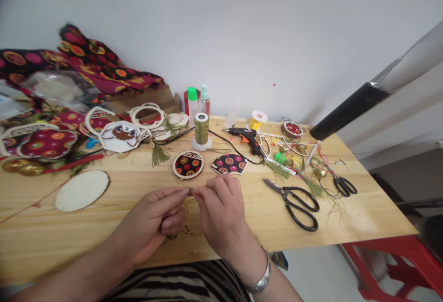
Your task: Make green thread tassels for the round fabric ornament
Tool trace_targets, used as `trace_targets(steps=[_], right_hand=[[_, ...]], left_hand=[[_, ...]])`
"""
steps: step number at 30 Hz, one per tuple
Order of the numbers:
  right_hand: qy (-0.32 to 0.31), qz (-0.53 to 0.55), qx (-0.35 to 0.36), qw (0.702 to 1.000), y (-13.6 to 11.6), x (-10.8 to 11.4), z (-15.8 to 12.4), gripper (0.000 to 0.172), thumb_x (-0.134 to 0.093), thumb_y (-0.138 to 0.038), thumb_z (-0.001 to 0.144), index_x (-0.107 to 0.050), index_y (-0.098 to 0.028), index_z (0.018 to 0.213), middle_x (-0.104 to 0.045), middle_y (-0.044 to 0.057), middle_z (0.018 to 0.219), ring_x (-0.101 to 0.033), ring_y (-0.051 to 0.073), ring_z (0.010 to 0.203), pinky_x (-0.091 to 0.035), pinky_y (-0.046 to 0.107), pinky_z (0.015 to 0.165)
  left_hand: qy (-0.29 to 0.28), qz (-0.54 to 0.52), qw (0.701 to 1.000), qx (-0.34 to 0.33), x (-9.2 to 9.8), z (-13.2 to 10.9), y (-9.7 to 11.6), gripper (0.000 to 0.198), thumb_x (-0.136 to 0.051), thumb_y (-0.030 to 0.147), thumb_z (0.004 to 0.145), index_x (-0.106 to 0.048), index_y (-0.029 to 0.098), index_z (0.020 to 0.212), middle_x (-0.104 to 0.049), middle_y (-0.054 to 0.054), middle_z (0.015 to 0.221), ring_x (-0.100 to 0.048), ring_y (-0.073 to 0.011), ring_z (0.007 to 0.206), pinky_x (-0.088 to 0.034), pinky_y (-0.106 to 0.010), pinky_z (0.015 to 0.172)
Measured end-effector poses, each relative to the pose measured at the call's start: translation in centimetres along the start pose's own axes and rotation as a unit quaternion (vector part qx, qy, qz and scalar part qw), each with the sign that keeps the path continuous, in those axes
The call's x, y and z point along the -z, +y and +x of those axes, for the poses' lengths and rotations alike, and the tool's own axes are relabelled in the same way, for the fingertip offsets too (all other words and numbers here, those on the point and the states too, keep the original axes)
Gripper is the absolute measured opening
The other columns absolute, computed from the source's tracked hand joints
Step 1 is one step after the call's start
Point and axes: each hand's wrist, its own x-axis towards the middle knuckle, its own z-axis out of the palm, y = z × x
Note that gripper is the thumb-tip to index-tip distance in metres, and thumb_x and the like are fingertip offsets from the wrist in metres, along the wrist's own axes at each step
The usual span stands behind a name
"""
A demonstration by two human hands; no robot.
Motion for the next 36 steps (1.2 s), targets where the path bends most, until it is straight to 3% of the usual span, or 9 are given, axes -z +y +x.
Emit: trace_targets(steps=[3, 5, 9, 14, 18, 21, 25, 32, 36], right_hand=[[0.01, 0.065, -0.108, 0.992, -0.4, 0.2, 0.0, 0.013, -0.055, -0.014, 0.083, -0.065, -0.017, 0.077, -0.057, 0.005, 0.074, -0.05, 0.017, 0.072, -0.042, 0.031, 0.065], [-0.024, 0.147, -0.214, 0.965, -0.7, 0.3, 0.0, 0.013, -0.057, -0.02, 0.081, -0.066, -0.017, 0.072, -0.057, 0.004, 0.07, -0.051, 0.015, 0.065, -0.042, 0.027, 0.058], [-0.126, 0.329, -0.393, 0.85, -1.3, 0.2, 0.3, 0.016, -0.065, -0.029, 0.074, -0.068, -0.015, 0.068, -0.061, 0.002, 0.063, -0.051, 0.012, 0.059, -0.04, 0.025, 0.056], [-0.157, 0.512, -0.456, 0.711, -1.9, -0.7, 0.3, 0.022, -0.065, -0.033, 0.073, -0.067, -0.013, 0.064, -0.057, -0.002, 0.051, -0.037, 0.005, 0.043, -0.031, 0.02, 0.046], [-0.15, 0.558, -0.482, 0.659, -1.9, -1.4, -0.2, 0.028, -0.068, -0.038, 0.07, -0.064, -0.012, 0.061, -0.055, -0.001, 0.047, -0.031, 0.005, 0.038, -0.02, 0.02, 0.04], [-0.133, 0.568, -0.481, 0.655, -2.0, -1.5, -0.3, 0.028, -0.069, -0.038, 0.069, -0.064, -0.012, 0.063, -0.058, 0.001, 0.049, -0.035, 0.006, 0.039, -0.021, 0.02, 0.039], [-0.086, 0.557, -0.467, 0.681, -2.3, -1.2, 0.1, 0.019, -0.071, -0.031, 0.067, -0.065, -0.014, 0.061, -0.057, -0.002, 0.048, -0.036, 0.006, 0.04, -0.028, 0.019, 0.041], [-0.065, 0.442, -0.402, 0.799, -1.7, -1.2, -0.2, 0.012, -0.068, -0.026, 0.071, -0.067, -0.016, 0.065, -0.062, 0.003, 0.065, -0.054, 0.014, 0.065, -0.044, 0.028, 0.065], [-0.062, 0.395, -0.388, 0.83, -1.6, -1.1, 0.1, 0.011, -0.066, -0.026, 0.071, -0.069, -0.016, 0.067, -0.062, 0.003, 0.066, -0.055, 0.015, 0.065, -0.045, 0.029, 0.065]], left_hand=[[0.012, 0.0, 1.0, -0.001, 0.0, 0.0, 0.1, 0.018, -0.069, 0.028, 0.069, -0.067, 0.012, 0.077, -0.031, 0.011, 0.044, -0.023, -0.0018, 0.036, -0.015, -0.017, 0.038], [0.023, 0.002, 1.0, -0.009, 0.0, 0.0, 0.1, 0.019, -0.069, 0.029, 0.069, -0.067, 0.012, 0.079, -0.031, 0.011, 0.043, -0.024, -0.0021, 0.035, -0.016, -0.017, 0.038], [0.034, 0.019, 0.999, -0.03, 0.0, 0.0, 0.0, 0.021, -0.068, 0.03, 0.07, -0.068, 0.012, 0.081, -0.035, 0.01, 0.041, -0.026, -0.0027, 0.035, -0.017, -0.017, 0.038], [0.031, 0.026, 0.998, -0.038, -0.1, -0.1, -0.2, 0.02, -0.068, 0.029, 0.07, -0.069, 0.011, 0.078, -0.042, 0.007, 0.046, -0.027, -0.0015, 0.036, -0.017, -0.016, 0.037], [0.028, 0.024, 0.999, -0.037, -0.1, -0.1, -0.1, 0.02, -0.069, 0.029, 0.07, -0.069, 0.011, 0.078, -0.041, 0.008, 0.046, -0.028, -0.0015, 0.036, -0.018, -0.016, 0.038], [0.025, 0.022, 0.999, -0.039, -0.1, -0.1, 0.0, 0.02, -0.069, 0.029, 0.069, -0.069, 0.011, 0.077, -0.041, 0.007, 0.047, -0.028, -0.0015, 0.036, -0.018, -0.016, 0.037], [0.029, 0.022, 0.998, -0.044, -0.1, -0.1, 0.0, 0.021, -0.069, 0.031, 0.069, -0.069, 0.011, 0.076, -0.04, 0.008, 0.046, -0.028, -0.0019, 0.037, -0.018, -0.016, 0.037], [0.042, 0.08, 0.992, -0.086, 0.1, 0.0, -0.2, 0.021, -0.065, 0.031, 0.073, -0.07, 0.012, 0.08, -0.045, 0.005, 0.043, -0.034, -0.0051, 0.039, -0.023, -0.018, 0.04], [0.033, 0.097, 0.99, -0.092, 0.1, -0.1, -0.2, 0.019, -0.063, 0.03, 0.076, -0.07, 0.013, 0.079, -0.044, 0.006, 0.044, -0.033, -0.0053, 0.04, -0.022, -0.019, 0.04]])
